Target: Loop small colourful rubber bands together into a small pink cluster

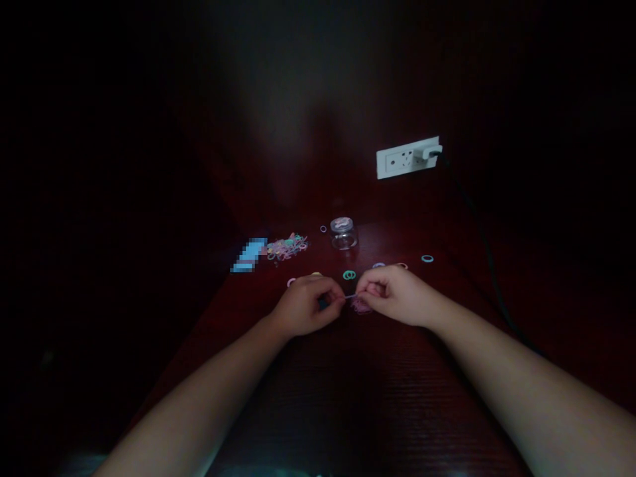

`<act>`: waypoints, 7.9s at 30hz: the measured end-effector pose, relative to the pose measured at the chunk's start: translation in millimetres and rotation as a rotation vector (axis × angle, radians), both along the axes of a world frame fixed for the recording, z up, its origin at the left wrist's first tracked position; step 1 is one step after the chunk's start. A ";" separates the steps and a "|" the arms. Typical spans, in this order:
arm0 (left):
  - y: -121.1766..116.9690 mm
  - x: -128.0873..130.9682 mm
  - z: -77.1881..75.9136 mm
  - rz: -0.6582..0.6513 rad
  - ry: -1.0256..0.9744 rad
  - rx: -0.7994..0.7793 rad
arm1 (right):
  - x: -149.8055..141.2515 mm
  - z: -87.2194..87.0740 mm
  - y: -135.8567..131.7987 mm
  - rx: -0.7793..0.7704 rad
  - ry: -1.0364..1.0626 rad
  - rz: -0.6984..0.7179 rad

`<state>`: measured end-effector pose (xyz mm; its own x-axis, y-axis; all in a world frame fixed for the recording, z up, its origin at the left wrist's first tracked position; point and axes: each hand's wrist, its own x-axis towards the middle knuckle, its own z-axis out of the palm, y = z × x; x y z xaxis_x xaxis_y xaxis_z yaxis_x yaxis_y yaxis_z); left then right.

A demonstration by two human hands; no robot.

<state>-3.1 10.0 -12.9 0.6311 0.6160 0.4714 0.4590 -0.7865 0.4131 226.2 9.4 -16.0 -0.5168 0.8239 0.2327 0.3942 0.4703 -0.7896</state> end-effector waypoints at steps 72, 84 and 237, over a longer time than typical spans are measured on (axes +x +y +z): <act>81.6 -103.8 -22.8 0.885 0.451 -0.267 | 66.5 15.6 31.1 0.060 -0.381 -0.804; 37.2 -38.5 1.3 0.421 -0.001 0.067 | 30.4 11.3 13.0 0.226 -0.143 -0.461; 12.2 -31.6 20.0 0.027 0.105 0.066 | 2.4 3.5 -2.3 0.263 -0.121 -0.043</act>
